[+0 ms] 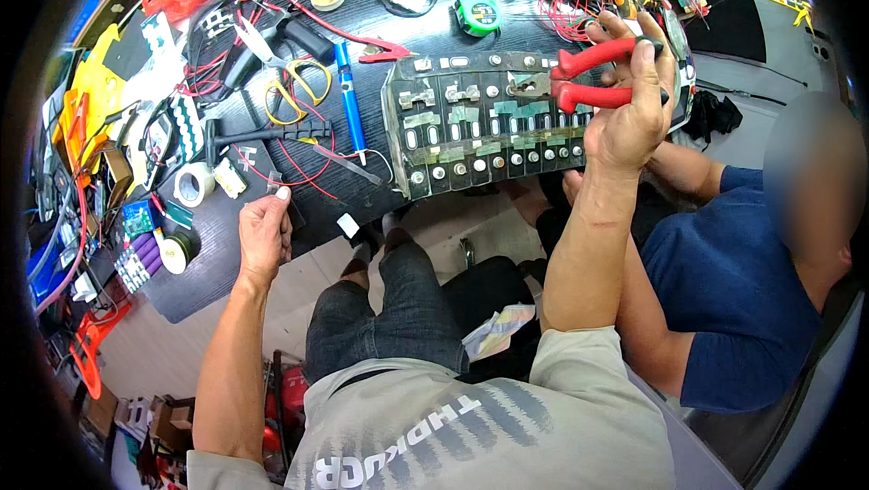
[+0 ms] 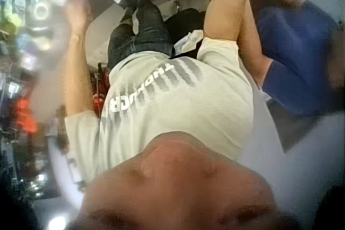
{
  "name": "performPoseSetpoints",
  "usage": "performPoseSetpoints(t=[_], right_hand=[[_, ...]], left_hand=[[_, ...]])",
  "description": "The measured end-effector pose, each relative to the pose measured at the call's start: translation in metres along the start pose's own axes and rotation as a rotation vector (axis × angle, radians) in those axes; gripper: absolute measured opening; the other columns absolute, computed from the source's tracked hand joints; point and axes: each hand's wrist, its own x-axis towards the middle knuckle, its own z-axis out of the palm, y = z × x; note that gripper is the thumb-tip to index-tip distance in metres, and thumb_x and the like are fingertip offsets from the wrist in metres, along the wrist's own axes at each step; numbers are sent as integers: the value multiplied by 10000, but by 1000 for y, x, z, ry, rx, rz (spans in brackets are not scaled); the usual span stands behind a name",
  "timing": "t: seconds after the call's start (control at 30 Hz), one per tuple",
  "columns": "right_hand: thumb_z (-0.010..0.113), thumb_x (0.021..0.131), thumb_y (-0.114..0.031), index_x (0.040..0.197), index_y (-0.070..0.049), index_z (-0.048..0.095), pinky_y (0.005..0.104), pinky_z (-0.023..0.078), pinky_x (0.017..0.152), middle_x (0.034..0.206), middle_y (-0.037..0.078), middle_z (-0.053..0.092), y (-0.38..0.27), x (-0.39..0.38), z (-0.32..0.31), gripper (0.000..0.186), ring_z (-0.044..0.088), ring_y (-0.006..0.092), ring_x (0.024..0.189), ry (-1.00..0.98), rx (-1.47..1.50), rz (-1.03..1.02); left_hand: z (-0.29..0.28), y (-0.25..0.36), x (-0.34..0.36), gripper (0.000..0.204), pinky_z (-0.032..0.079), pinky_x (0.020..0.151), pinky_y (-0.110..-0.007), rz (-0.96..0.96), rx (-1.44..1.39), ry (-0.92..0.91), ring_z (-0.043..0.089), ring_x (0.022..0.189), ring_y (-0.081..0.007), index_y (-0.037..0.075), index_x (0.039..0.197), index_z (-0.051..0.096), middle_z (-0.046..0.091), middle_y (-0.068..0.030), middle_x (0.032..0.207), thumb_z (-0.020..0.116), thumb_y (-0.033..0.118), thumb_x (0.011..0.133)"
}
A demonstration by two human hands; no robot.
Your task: The person manipulates a battery pack on a cluttered workbench using side cutters to trim or crimp wires and connections.
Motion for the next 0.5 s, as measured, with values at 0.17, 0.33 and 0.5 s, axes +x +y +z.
performPoseSetpoints(t=[0.17,0.33,0.5], right_hand=[[594,1117,-221,1520,15,525,255,588,709,1277,217,742,-2,0,2,472,760,230,1050,-46,-57,-36],[594,1117,-220,1521,13,524,266,606,718,1255,213,747,-1,-1,7,472,764,241,1049,-51,7,-18],[578,1136,-261,1497,-10,512,379,661,783,1243,208,732,5,-2,6,444,749,274,1048,34,60,12]], left_hand=[[1,6,-1,569,318,317,-286,-19,-15,-18,358,336,-112,127,649,485,445,-4,501,619,411,1123],[0,4,-2,567,315,320,-286,-14,-9,-11,357,336,-111,128,644,493,448,-2,499,624,404,1122],[0,1,-2,572,311,318,-281,8,-23,-2,356,332,-106,129,641,491,447,-1,496,632,416,1116]])
